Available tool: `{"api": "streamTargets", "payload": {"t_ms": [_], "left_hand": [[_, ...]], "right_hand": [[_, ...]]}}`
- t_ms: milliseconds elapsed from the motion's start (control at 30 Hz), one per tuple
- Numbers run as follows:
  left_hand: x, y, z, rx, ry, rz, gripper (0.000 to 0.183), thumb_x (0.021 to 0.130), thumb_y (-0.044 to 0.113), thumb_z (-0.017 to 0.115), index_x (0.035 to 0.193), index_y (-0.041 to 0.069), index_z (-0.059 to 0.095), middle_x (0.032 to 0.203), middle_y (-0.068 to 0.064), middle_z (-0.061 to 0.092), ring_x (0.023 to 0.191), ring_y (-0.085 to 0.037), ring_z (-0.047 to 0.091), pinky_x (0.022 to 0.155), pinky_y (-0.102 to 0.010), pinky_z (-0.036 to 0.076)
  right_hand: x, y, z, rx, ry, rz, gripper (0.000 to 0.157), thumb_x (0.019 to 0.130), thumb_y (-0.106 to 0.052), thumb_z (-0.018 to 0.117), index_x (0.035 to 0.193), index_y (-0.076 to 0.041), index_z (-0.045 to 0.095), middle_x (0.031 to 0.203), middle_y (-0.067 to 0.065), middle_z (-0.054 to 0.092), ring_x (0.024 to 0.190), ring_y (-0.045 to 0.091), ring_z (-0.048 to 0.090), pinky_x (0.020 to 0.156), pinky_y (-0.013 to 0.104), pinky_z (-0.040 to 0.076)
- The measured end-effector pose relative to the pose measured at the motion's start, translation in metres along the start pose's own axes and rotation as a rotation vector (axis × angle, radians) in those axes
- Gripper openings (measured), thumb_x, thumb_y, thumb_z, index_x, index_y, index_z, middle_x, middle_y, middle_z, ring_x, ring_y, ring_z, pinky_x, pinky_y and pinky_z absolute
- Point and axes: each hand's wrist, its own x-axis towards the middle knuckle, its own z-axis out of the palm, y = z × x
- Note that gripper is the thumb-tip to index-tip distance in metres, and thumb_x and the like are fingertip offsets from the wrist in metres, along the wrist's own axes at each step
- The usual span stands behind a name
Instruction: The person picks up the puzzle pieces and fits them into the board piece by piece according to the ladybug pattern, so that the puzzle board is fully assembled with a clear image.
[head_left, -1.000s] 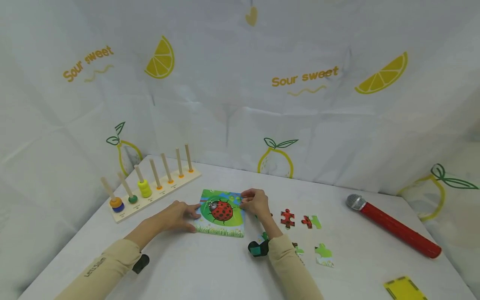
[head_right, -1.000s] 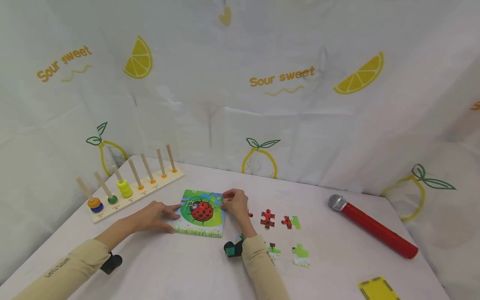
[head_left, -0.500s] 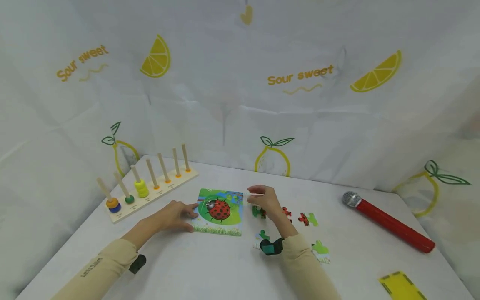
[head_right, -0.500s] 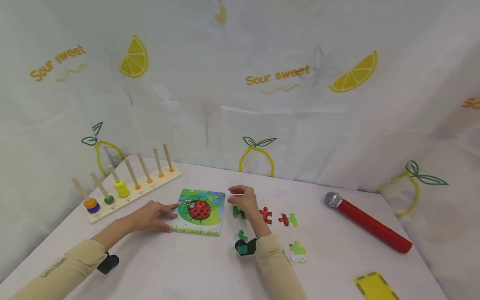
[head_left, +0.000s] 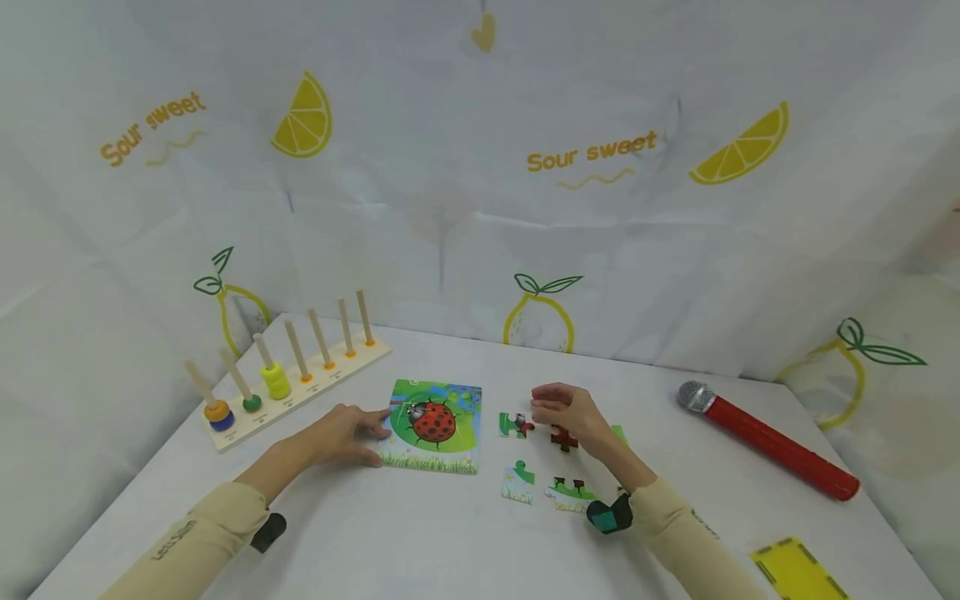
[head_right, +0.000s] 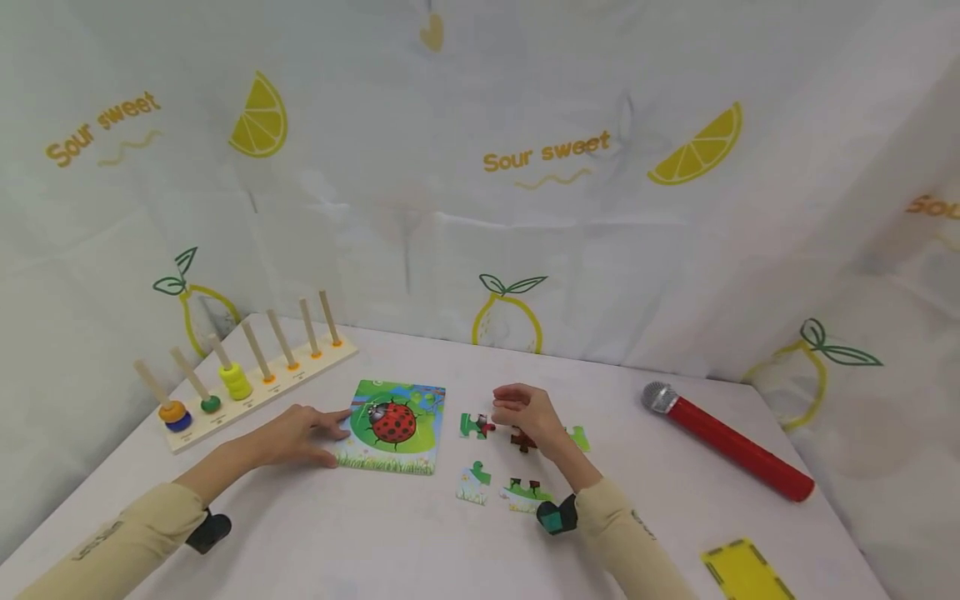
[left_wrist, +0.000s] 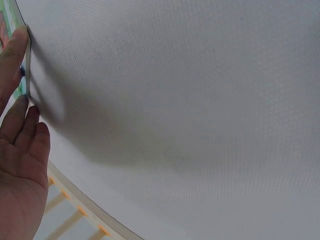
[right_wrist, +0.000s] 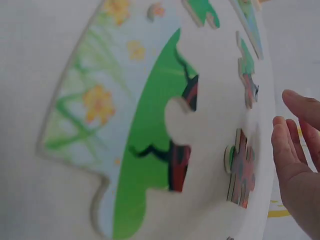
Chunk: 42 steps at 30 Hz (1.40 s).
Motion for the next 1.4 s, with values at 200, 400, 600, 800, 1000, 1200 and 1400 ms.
{"api": "streamTargets", "payload": {"t_ms": [200,400,600,800,1000,1200,1400], "left_hand": [[-0.002,-0.001,0.001,-0.004,0.008,0.007,0.036,0.072,0.027,0.082,0.102,0.009,0.074,0.133,-0.019,0.055,0.123,-0.042,0.048,0.100,-0.054,0.040],[-0.001,-0.002,0.001,-0.010,0.010,0.005,0.036,0.072,0.026,0.082,0.103,0.009,0.074,0.132,-0.017,0.056,0.124,-0.040,0.049,0.100,-0.053,0.040],[-0.001,-0.003,0.001,-0.029,0.003,0.013,0.037,0.073,0.026,0.082,0.104,0.008,0.073,0.133,-0.020,0.054,0.124,-0.042,0.049,0.100,-0.054,0.040],[-0.001,-0.005,0.003,-0.032,0.004,0.008,0.037,0.073,0.026,0.082,0.104,0.008,0.073,0.133,-0.020,0.054,0.124,-0.042,0.048,0.100,-0.053,0.040],[-0.001,-0.005,0.004,-0.042,0.002,0.000,0.038,0.073,0.026,0.082,0.105,0.007,0.073,0.134,-0.020,0.053,0.125,-0.042,0.047,0.101,-0.053,0.040],[-0.002,-0.006,0.003,-0.045,0.003,-0.017,0.038,0.073,0.025,0.082,0.105,0.007,0.073,0.135,-0.019,0.053,0.126,-0.042,0.046,0.102,-0.053,0.039],[0.000,-0.006,0.004,-0.045,-0.004,-0.017,0.039,0.073,0.025,0.082,0.107,0.007,0.073,0.135,-0.018,0.053,0.126,-0.040,0.047,0.102,-0.051,0.040]], "right_hand": [[-0.003,0.007,0.002,-0.031,-0.095,-0.064,0.048,0.080,0.003,0.073,0.124,0.010,0.055,0.124,0.025,0.059,0.117,0.034,0.057,0.089,0.027,0.051],[-0.002,0.012,0.010,-0.122,-0.045,-0.083,0.045,0.077,0.000,0.077,0.119,0.005,0.061,0.117,0.019,0.064,0.110,0.030,0.061,0.086,0.026,0.053],[-0.005,0.011,0.018,-0.177,0.010,-0.092,0.044,0.073,0.003,0.079,0.114,0.003,0.064,0.109,0.015,0.067,0.101,0.027,0.064,0.083,0.027,0.054],[-0.007,0.008,0.020,-0.152,-0.014,-0.109,0.042,0.073,0.006,0.078,0.113,0.007,0.064,0.112,0.019,0.065,0.105,0.031,0.063,0.086,0.032,0.054],[-0.011,0.006,0.016,-0.088,-0.097,-0.081,0.044,0.076,-0.002,0.079,0.116,0.005,0.064,0.120,0.020,0.063,0.112,0.033,0.059,0.087,0.031,0.053],[-0.012,0.005,0.015,-0.079,-0.121,-0.047,0.041,0.076,-0.006,0.080,0.115,0.002,0.067,0.117,0.015,0.066,0.102,0.022,0.061,0.077,0.021,0.049],[-0.012,0.010,0.012,-0.060,-0.152,-0.053,0.040,0.080,-0.006,0.077,0.117,0.002,0.065,0.117,0.016,0.066,0.096,0.019,0.061,0.073,0.020,0.049]]}}
